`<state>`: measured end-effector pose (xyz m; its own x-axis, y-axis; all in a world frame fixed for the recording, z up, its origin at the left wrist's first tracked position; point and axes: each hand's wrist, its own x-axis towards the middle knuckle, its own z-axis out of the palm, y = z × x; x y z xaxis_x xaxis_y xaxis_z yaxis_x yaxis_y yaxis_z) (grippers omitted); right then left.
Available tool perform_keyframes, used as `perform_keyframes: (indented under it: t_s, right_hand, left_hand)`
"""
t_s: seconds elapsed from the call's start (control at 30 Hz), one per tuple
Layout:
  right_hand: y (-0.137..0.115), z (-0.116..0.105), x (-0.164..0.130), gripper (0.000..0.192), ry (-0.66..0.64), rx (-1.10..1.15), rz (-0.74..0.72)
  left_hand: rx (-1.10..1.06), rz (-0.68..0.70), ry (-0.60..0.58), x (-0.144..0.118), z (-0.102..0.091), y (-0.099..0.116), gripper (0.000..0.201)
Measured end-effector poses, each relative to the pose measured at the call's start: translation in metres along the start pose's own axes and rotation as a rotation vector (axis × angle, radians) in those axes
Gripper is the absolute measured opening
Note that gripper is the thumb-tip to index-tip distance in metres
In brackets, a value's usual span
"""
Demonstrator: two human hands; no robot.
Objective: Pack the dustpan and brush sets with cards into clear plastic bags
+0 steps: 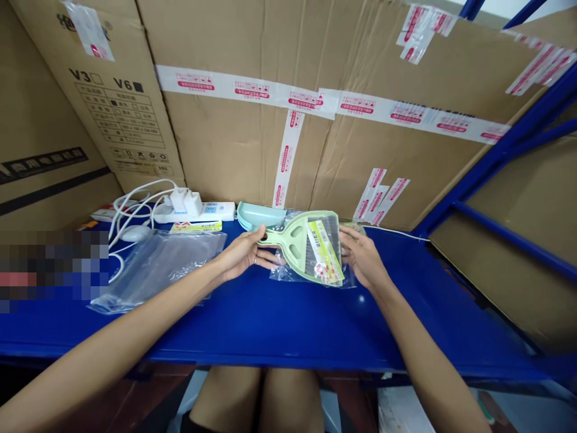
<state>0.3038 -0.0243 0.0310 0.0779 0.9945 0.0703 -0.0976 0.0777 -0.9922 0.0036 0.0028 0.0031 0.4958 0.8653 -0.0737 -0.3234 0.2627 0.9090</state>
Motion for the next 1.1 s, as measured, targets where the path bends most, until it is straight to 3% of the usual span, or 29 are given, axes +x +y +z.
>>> perform_keyframes:
  t_s: [0.2, 0.33, 0.53, 0.7, 0.83, 1.0, 1.1]
  right_hand:
    - [0.006, -0.007, 0.008, 0.046, -0.064, -0.068, -0.035]
    - [0.005, -0.01, 0.011, 0.051, 0.034, -0.042, -0.103]
    - [0.002, -0.007, 0.009, 0.047, 0.054, 0.008, -0.11]
    - [0.002, -0.005, 0.005, 0.072, -0.019, -0.18, -0.19]
    - [0.008, -0.005, 0.008, 0.049, 0.076, -0.293, -0.284]
    - [0.01, -0.006, 0.013, 0.039, 0.176, -0.069, -0.187]
    - [0.01, -0.007, 0.013, 0.036, 0.145, -0.046, -0.174]
  left_hand:
    - [-0.027, 0.087, 0.046, -0.002, 0.003, 0.0, 0.047]
    - [-0.083, 0.136, 0.151, -0.002, 0.004, 0.003, 0.045]
    - [-0.118, 0.08, 0.082, -0.003, 0.004, 0.005, 0.051]
    - [-0.156, 0.066, 0.096, 0.0, -0.001, 0.002, 0.052]
    - [-0.178, 0.027, 0.066, 0.001, -0.002, 0.001, 0.05]
    - [-0.219, 0.011, 0.054, -0.001, 0.004, 0.0, 0.05]
    - [-0.225, -0.001, 0.05, -0.001, 0.005, -0.001, 0.051]
